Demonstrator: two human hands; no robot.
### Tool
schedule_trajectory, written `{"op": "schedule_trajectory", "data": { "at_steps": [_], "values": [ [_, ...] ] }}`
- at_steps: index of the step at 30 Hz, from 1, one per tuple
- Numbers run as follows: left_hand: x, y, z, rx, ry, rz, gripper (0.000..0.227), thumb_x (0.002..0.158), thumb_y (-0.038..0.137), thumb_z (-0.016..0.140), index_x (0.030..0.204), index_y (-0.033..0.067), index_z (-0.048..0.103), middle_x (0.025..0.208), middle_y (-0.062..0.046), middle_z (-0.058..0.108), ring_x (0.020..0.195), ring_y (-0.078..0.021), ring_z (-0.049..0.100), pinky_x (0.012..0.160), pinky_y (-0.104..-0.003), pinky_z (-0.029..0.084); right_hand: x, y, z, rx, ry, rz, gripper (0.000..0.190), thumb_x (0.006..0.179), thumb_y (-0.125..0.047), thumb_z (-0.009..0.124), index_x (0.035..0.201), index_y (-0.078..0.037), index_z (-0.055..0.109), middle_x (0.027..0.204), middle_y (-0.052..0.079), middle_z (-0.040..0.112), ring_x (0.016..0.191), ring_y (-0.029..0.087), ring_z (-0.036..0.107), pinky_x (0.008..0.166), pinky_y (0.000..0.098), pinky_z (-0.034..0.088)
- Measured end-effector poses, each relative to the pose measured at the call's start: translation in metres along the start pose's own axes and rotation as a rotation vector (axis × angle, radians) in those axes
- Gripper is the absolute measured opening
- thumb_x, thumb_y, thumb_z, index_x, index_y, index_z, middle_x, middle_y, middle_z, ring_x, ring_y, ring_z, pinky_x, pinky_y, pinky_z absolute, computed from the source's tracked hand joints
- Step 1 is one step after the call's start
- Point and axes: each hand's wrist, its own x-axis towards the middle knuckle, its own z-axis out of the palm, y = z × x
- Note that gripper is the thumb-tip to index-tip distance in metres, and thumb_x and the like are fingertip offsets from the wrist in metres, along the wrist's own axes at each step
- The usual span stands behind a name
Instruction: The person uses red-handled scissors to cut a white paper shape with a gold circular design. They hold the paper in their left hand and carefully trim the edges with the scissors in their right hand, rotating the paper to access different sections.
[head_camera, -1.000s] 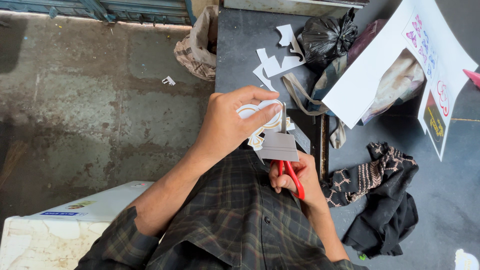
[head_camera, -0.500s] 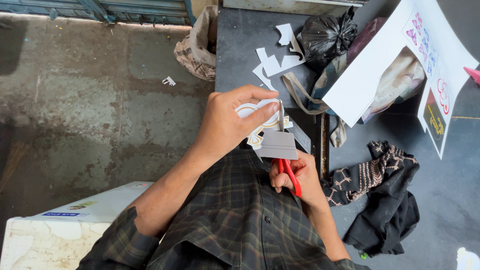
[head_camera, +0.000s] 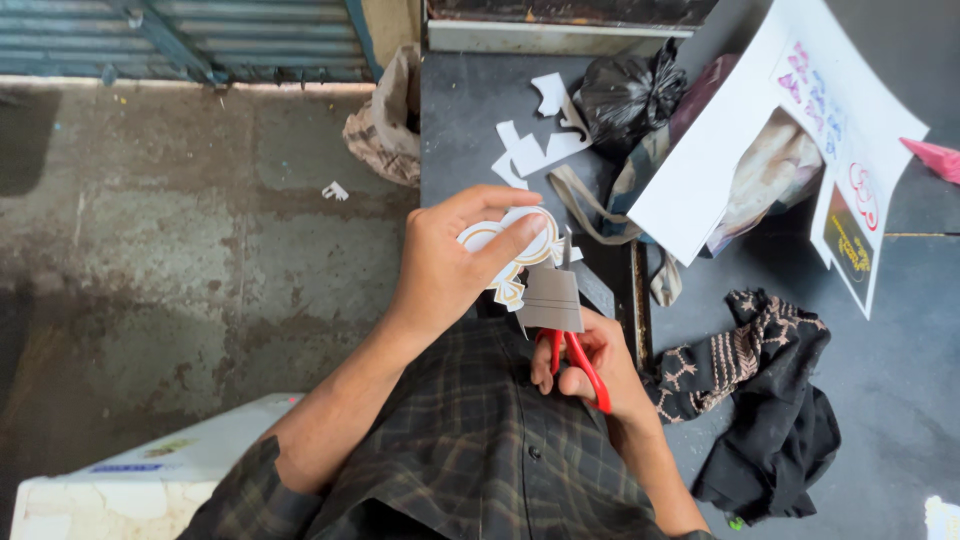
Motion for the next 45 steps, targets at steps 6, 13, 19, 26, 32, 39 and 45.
{"op": "schedule_trajectory", "data": {
  "at_steps": [6, 13, 19, 26, 32, 39, 45],
  "values": [
    [0.003, -0.002, 0.000, -0.188, 0.103, -0.058, 0.024, 0.095, 0.011, 0.076, 0.114, -0.0019, 0.071, 0.095, -0.006, 0.077, 0.086, -0.0070, 0.072, 0.073, -0.020, 0.056, 0.004, -0.004, -0.005, 0.026, 0.171, -0.098, 0.082, 0.080, -0.051, 0.087, 0.131, 0.006, 0.059, 0.087, 0.017, 0.074, 0.075, 0.022, 0.071, 0.070, 0.0312, 0.057],
    [0.002, -0.007, 0.004, -0.278, 0.054, -0.133, 0.025, 0.096, 0.010, 0.075, 0.114, -0.0036, 0.066, 0.091, -0.008, 0.077, 0.080, -0.0064, 0.070, 0.067, -0.020, 0.053, 0.026, 0.003, -0.008, 0.016, 0.598, -0.356, 0.065, 0.083, -0.005, 0.085, 0.137, -0.001, 0.051, 0.122, 0.021, 0.069, 0.097, 0.022, 0.069, 0.088, 0.0314, 0.056],
    [-0.001, -0.014, 0.003, -0.247, 0.050, -0.189, 0.028, 0.093, 0.009, 0.076, 0.114, -0.0047, 0.064, 0.090, -0.010, 0.077, 0.076, -0.0073, 0.069, 0.065, -0.020, 0.054, 0.038, 0.009, -0.011, 0.074, 0.737, -0.382, 0.059, 0.082, 0.009, 0.079, 0.133, -0.003, 0.052, 0.126, 0.016, 0.072, 0.097, 0.016, 0.067, 0.090, 0.0309, 0.057],
    [-0.002, -0.021, 0.004, -0.232, 0.063, -0.227, 0.023, 0.091, 0.005, 0.077, 0.107, -0.0041, 0.063, 0.086, -0.013, 0.076, 0.073, -0.0087, 0.069, 0.063, -0.021, 0.054, 0.030, 0.005, -0.021, -0.057, 0.698, -0.216, 0.048, 0.080, 0.003, 0.084, 0.122, -0.001, 0.061, 0.097, 0.005, 0.069, 0.089, 0.012, 0.068, 0.083, 0.0273, 0.058],
    [-0.003, -0.027, 0.008, -0.246, 0.015, -0.165, 0.018, 0.094, 0.001, 0.076, 0.104, -0.0058, 0.064, 0.091, -0.014, 0.075, 0.079, -0.0093, 0.069, 0.069, -0.020, 0.053, 0.018, -0.013, -0.037, -0.199, 0.760, -0.287, 0.045, 0.082, 0.000, 0.085, 0.120, -0.002, 0.062, 0.096, 0.003, 0.069, 0.087, 0.010, 0.067, 0.081, 0.0257, 0.057],
    [-0.002, -0.026, 0.000, -0.265, 0.137, -0.082, 0.016, 0.094, -0.002, 0.074, 0.101, -0.0030, 0.059, 0.093, -0.014, 0.075, 0.080, -0.0115, 0.071, 0.071, -0.022, 0.056, -0.010, -0.041, -0.058, -0.424, 0.963, -0.362, 0.044, 0.087, -0.002, 0.087, 0.123, -0.002, 0.062, 0.097, 0.003, 0.068, 0.093, 0.010, 0.068, 0.085, 0.0261, 0.057],
    [0.006, -0.021, -0.016, -0.243, 0.228, -0.074, 0.021, 0.093, -0.001, 0.075, 0.102, -0.0015, 0.056, 0.094, -0.016, 0.075, 0.081, -0.0114, 0.070, 0.073, -0.022, 0.055, -0.074, -0.044, -0.131, -0.251, 1.335, -0.629, 0.040, 0.095, 0.002, 0.081, 0.127, -0.006, 0.059, 0.103, 0.003, 0.068, 0.085, 0.011, 0.068, 0.082, 0.0254, 0.059]
  ]
}}
